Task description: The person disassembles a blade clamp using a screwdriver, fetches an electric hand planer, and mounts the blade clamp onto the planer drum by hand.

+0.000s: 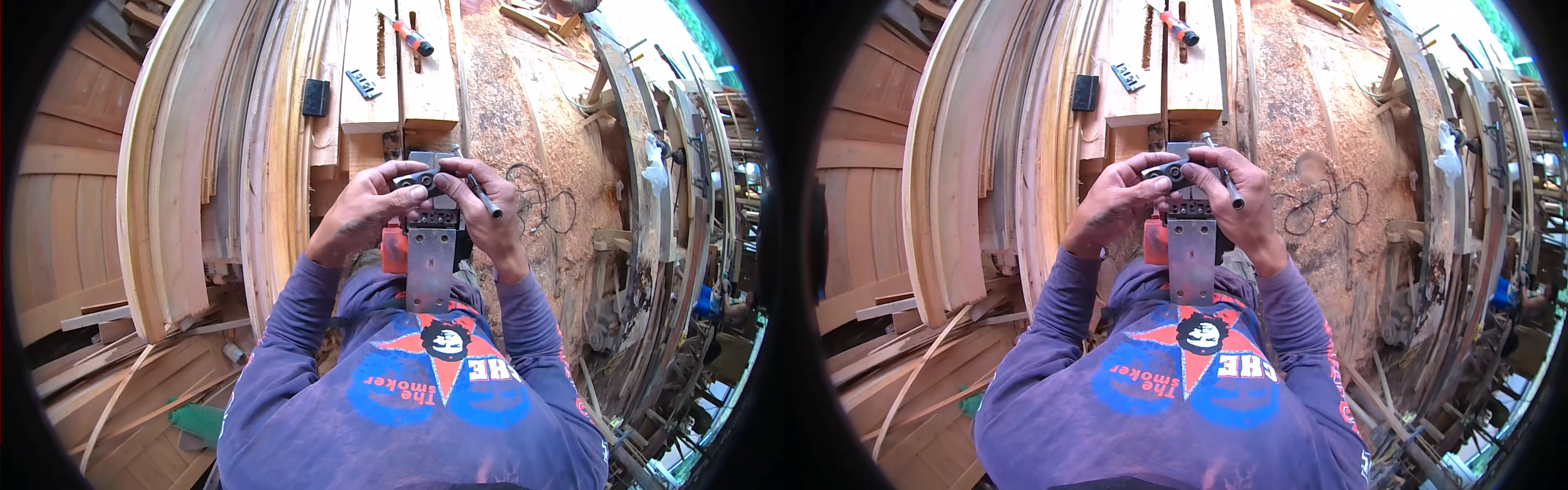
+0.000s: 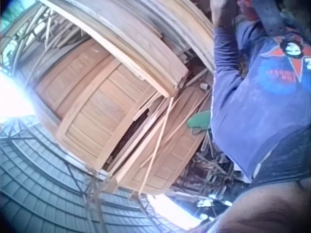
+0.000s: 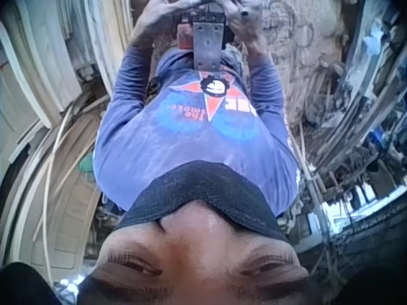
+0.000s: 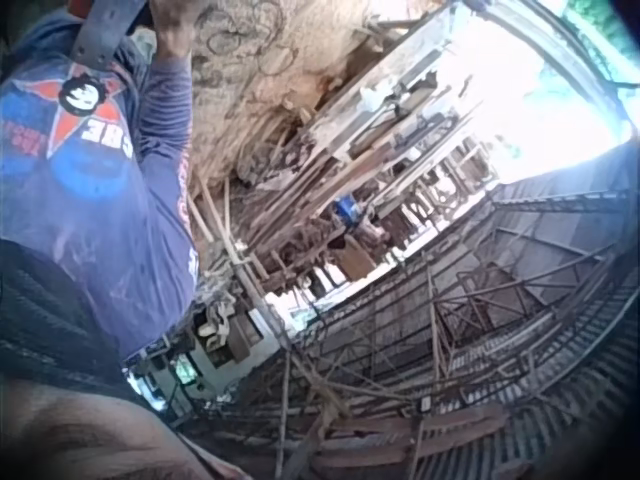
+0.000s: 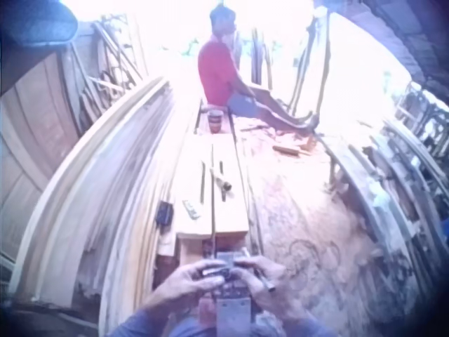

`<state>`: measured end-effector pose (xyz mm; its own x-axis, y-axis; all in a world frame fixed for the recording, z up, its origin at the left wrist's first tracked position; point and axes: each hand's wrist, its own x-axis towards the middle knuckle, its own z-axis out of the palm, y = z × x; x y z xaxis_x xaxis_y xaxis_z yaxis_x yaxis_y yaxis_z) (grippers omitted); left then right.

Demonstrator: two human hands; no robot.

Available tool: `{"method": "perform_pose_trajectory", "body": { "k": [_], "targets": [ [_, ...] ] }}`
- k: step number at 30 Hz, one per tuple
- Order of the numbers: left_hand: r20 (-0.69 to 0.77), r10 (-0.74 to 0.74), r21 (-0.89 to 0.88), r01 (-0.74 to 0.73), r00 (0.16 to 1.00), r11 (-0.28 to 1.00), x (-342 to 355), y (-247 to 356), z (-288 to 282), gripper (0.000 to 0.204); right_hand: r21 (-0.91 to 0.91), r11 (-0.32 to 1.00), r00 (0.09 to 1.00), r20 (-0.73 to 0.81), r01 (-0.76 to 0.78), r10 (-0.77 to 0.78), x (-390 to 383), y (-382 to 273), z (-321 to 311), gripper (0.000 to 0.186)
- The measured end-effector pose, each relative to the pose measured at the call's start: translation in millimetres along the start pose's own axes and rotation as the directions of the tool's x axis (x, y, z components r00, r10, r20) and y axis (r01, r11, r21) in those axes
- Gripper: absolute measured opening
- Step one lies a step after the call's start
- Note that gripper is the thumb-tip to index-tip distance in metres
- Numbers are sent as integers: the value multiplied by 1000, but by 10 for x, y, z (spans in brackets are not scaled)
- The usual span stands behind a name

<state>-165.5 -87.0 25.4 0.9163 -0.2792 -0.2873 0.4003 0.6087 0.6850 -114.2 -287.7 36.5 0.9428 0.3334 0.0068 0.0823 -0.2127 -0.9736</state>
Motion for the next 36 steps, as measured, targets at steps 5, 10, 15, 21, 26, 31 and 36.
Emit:
{"method": "perform_pose_trajectory", "body": {
  "k": [5, 10, 15, 21, 26, 31, 36],
  "targets": [
    [-60, 41, 72, -36, 997, 997, 76, -3, -148, 38, -101, 961, 964, 89, 257, -249, 203, -14, 19, 17],
    [-104, 79, 81, -71, 991, 994, 21, 19, -218, 41, -134, 962, 964, 152, 237, -217, 272, -31, 4, 17],
    [-75, 105, 160, -92, 992, 983, 15, -20, -267, 47, -342, 828, 891, 262, 445, -371, 328, -44, 17, 13],
    [-134, 166, 128, -149, 977, 981, -3, -14, -193, 47, -489, 644, 809, 333, 588, -485, 376, 62, 72, 19],
    [-174, 183, 86, -170, 968, 982, 23, -50, -260, 40, -448, 660, 797, 321, 603, -511, 426, 49, 124, 20],
    [-249, 195, 48, -189, 949, 981, 67, -68, -405, 33, -284, 817, 863, 95, 502, -497, 633, 83, 148, 12],
    [-248, 185, -12, -194, 951, 981, 114, -104, -539, 33, -462, 872, 984, 140, 164, -111, 1432, 246, 48, 25]
  ]
}}
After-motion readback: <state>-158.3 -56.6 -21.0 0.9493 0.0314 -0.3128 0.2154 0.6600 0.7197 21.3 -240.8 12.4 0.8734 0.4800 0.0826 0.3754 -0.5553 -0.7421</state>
